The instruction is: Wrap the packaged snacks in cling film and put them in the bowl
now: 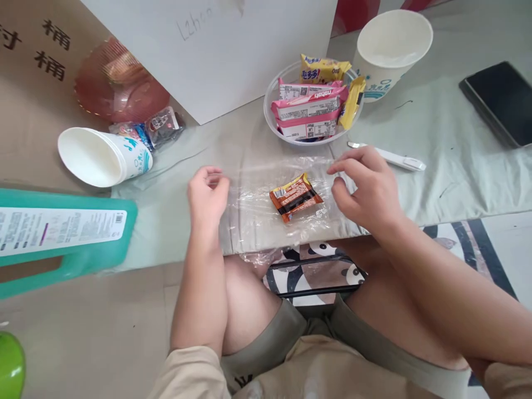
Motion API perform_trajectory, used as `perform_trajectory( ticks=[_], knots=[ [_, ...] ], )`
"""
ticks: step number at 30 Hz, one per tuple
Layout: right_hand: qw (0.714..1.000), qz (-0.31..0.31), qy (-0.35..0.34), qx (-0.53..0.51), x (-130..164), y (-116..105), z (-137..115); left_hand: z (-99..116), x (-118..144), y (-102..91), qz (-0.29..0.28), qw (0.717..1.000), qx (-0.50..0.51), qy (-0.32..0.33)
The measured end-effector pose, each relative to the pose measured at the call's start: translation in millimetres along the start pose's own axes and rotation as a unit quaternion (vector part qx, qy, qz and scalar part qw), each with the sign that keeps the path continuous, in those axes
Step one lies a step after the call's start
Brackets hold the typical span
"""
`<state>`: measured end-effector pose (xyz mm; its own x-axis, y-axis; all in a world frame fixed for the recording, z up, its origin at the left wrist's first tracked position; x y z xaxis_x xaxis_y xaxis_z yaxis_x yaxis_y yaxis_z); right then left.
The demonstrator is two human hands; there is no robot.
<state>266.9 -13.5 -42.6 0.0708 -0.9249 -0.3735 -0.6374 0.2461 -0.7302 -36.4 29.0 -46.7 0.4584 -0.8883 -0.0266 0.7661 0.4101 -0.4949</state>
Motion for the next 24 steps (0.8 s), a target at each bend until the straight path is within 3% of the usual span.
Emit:
perform_trajectory(
  ticks=[3, 5, 7, 10, 16, 20, 24],
  knots=[
    [0.995, -0.047, -0.071, -0.061, -1, 1, -17, 31, 27, -13.9, 0.07, 0.977, -0.078, 0.183],
    [0.984, -0.046, -0.148, -0.093, 0, 6, -25, 55, 52, -13.2, -0.001, 0.95, -0.06, 0.307],
    [0.978, -0.048, -0.184, -0.092, 1, 14, -29, 68, 71, -4.0, -0.133, 0.923, -0.045, 0.36],
    [0.98, -0.118, -0.158, -0.043, 2, 23, -30, 64, 75, 12.0, -0.266, 0.896, -0.092, 0.344],
    [0.963, -0.241, -0.114, 0.05, -4, 28, -28, 30, 53, 21.2, -0.419, 0.858, -0.177, 0.239],
    [0.96, -0.263, -0.082, 0.048, -10, 29, -24, 26, 54, 25.4, -0.433, 0.848, -0.215, 0.219],
    [0.959, -0.277, -0.047, -0.028, -12, 27, -17, 25, 54, 32.4, -0.424, 0.843, -0.241, 0.226]
  ],
)
Point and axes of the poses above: each hand's wrist, its own x-axis away from the middle knuckle, its own y-axis out of the palm, z = x × y, the point moved 2 cm from there along -x, towards the middle knuckle, and after that the axes turned 4 degrees about z, right-handed, at the moved point
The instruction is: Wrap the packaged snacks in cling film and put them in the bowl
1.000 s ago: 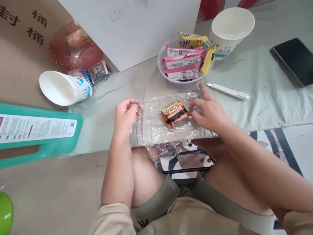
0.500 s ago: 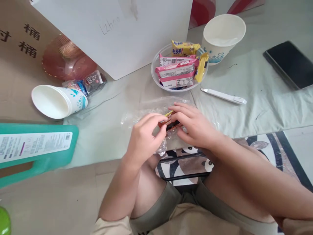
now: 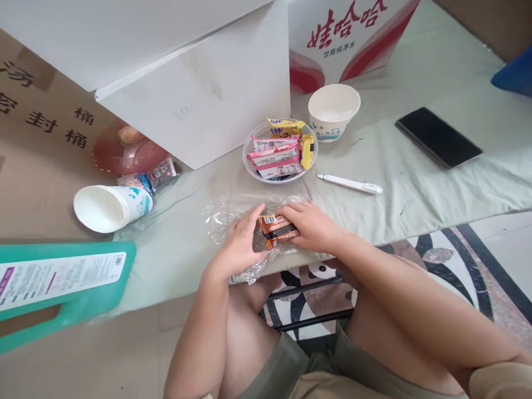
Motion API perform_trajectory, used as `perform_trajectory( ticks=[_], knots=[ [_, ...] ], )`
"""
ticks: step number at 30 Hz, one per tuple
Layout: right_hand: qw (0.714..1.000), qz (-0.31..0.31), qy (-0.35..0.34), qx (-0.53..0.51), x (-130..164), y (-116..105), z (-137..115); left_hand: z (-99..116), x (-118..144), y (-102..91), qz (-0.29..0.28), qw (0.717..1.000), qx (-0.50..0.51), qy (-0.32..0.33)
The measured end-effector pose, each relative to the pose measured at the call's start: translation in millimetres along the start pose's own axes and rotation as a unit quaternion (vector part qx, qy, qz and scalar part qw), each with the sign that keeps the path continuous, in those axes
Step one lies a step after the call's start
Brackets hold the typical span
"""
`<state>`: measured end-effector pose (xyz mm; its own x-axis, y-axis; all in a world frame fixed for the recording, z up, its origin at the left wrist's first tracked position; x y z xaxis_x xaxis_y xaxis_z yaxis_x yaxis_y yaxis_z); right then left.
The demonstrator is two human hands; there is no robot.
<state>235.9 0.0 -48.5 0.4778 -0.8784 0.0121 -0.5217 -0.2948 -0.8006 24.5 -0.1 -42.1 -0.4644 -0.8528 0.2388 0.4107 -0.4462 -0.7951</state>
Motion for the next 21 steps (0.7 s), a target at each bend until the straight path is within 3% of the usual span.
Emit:
perform_trajectory(
  ticks=[5, 9, 14, 17, 21],
  knots=[
    [0.99, 0.043, 0.006, -0.136, 14, -16, 10, -3, -5, 1.3, 0.017, 1.0, -0.003, 0.009],
    [0.979, 0.103, 0.007, -0.178, 31, -47, 17, 1, -9, 1.6, 0.007, 1.0, -0.024, 0.015],
    [0.941, 0.271, 0.102, -0.177, 42, -86, 34, 16, -16, 3.4, -0.03, 0.999, -0.041, 0.014],
    [0.917, 0.311, 0.134, -0.209, 40, -90, 43, 23, -20, 5.6, -0.042, 0.998, -0.045, 0.028],
    [0.921, 0.298, 0.138, -0.21, 33, -81, 40, 25, -20, 8.2, -0.051, 0.997, -0.044, 0.042]
  ],
)
Point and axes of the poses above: each hand's wrist, its own x-axis away from the middle knuckle, its own y-axis out of the palm, z = x × y, the point moved 2 cm from there along -x, towards the middle knuckle, and after that the axes turned 4 degrees about z, right-handed, at the moved point
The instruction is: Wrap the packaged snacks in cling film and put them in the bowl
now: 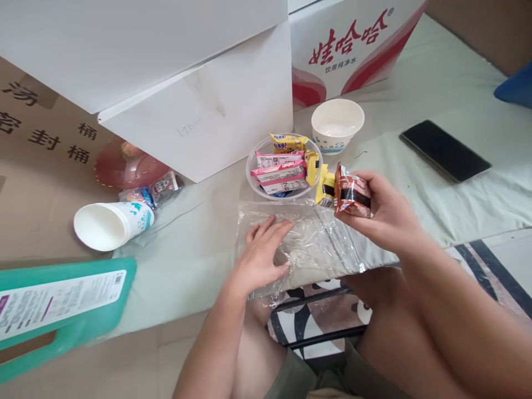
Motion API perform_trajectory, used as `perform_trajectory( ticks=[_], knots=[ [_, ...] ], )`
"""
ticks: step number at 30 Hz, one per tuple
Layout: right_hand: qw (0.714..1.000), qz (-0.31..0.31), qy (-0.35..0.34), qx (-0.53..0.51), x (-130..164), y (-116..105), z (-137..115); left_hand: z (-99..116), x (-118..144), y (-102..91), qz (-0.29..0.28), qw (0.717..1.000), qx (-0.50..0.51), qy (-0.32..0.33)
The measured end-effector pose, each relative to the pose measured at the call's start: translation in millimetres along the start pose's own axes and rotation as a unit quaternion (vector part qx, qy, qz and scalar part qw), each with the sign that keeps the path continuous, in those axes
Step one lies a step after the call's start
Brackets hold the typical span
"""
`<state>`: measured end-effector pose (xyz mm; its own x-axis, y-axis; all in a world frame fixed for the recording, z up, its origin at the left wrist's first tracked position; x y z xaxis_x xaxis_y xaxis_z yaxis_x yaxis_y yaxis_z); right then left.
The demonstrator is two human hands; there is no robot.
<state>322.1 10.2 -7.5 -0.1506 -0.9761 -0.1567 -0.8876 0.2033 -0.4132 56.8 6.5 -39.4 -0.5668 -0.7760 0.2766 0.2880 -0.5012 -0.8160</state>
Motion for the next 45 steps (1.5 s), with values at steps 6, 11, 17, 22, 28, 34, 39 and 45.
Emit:
perform_trajectory(
  ticks=[6, 11, 17, 22, 28, 34, 39, 45],
  knots=[
    [0.994, 0.001, -0.082, 0.071, -6, 16, -24, 0, 4, 1.6, -0.001, 1.0, 0.007, 0.013],
    [0.982, -0.07, -0.111, 0.133, -28, 26, -51, -1, 5, 2.8, -0.001, 1.0, 0.013, 0.021],
    [0.925, -0.135, -0.125, 0.332, -57, 39, -70, -2, 5, 4.9, -0.002, 0.999, 0.014, 0.032],
    [0.888, -0.152, -0.15, 0.408, -58, 42, -68, -1, 5, 3.6, -0.01, 0.999, 0.018, 0.03],
    [0.894, -0.151, -0.158, 0.392, -65, 40, -61, 1, 5, 3.4, -0.012, 0.999, 0.017, 0.033],
    [0.903, -0.095, -0.196, 0.371, -72, 52, -62, -1, 6, 7.1, -0.006, 0.999, 0.018, 0.039],
    [0.914, -0.097, -0.155, 0.362, -78, 52, -73, 1, 6, 5.8, -0.015, 0.999, 0.02, 0.032],
    [0.948, 0.0, -0.118, 0.296, -120, 33, -88, 1, 6, 4.8, -0.018, 0.999, 0.028, 0.036]
  ],
)
Point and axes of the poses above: each hand's wrist, its own x-axis away from the middle knuckle, its own y-axis out of the palm, z = x × y, the point moved 2 cm from there along -x, towards the middle knuckle, and after that the axes turned 4 degrees about z, right-handed, at the moved point
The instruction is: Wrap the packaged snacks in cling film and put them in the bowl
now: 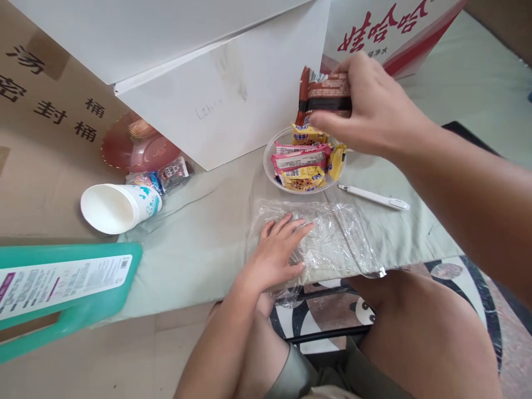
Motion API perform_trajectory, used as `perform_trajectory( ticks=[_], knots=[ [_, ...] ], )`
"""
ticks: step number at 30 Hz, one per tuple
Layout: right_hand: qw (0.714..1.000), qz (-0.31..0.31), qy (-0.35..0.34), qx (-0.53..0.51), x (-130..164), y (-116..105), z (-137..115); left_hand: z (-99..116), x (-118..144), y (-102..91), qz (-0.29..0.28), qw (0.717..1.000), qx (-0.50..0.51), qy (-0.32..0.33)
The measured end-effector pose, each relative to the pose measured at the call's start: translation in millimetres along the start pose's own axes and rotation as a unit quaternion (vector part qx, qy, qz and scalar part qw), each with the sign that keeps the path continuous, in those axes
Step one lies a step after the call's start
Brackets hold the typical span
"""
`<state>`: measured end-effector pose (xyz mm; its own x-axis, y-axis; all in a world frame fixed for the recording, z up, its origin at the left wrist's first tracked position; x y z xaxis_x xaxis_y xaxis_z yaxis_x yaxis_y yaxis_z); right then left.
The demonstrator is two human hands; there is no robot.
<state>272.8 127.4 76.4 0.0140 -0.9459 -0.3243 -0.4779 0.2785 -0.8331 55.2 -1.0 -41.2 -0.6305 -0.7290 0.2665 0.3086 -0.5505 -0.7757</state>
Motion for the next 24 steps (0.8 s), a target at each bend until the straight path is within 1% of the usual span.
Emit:
perform_trajectory(
  ticks=[2, 5, 7, 10, 14, 17, 20, 22, 24],
  knots=[
    [0.999, -0.013, -0.03, -0.008, -10, 8, 4, -1, 0, 0.3, 0.001, 1.0, 0.0, 0.002],
    [0.995, -0.033, -0.092, 0.011, -16, 24, 7, -1, 1, 0.6, -0.002, 1.0, 0.0, 0.002],
    [0.993, -0.032, -0.105, 0.032, -17, 32, 8, -1, 1, 0.6, -0.003, 1.0, 0.002, 0.003],
    [0.989, -0.036, -0.135, 0.056, -24, 38, 11, -1, 1, 0.7, -0.002, 1.0, 0.003, 0.002],
    [0.976, -0.084, -0.191, 0.066, -42, 38, 14, 0, 0, 1.0, -0.008, 1.0, 0.0, -0.001],
    [0.977, -0.108, -0.177, 0.049, -55, 43, 13, 0, -1, 1.2, -0.012, 1.0, -0.003, -0.002],
    [0.974, -0.156, -0.139, 0.092, -66, 60, 6, 0, -2, 1.2, -0.013, 1.0, -0.009, 0.0],
    [0.966, -0.183, -0.138, 0.124, -74, 73, -2, 1, -3, 1.0, -0.013, 1.0, -0.012, 0.002],
    [0.961, -0.194, -0.146, 0.133, -77, 78, -12, 1, -3, 0.5, -0.015, 1.0, -0.013, 0.003]
  ],
)
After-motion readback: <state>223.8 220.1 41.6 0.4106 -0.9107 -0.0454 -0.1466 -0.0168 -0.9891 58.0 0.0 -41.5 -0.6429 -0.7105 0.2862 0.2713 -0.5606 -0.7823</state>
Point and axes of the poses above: each hand's wrist, its own x-axis away from the middle knuckle, its own y-axis out of the palm, z = x × y, the point moved 2 cm from there along -x, towards the middle knuckle, and after that the axes turned 4 degrees about z, right-handed, at the moved point
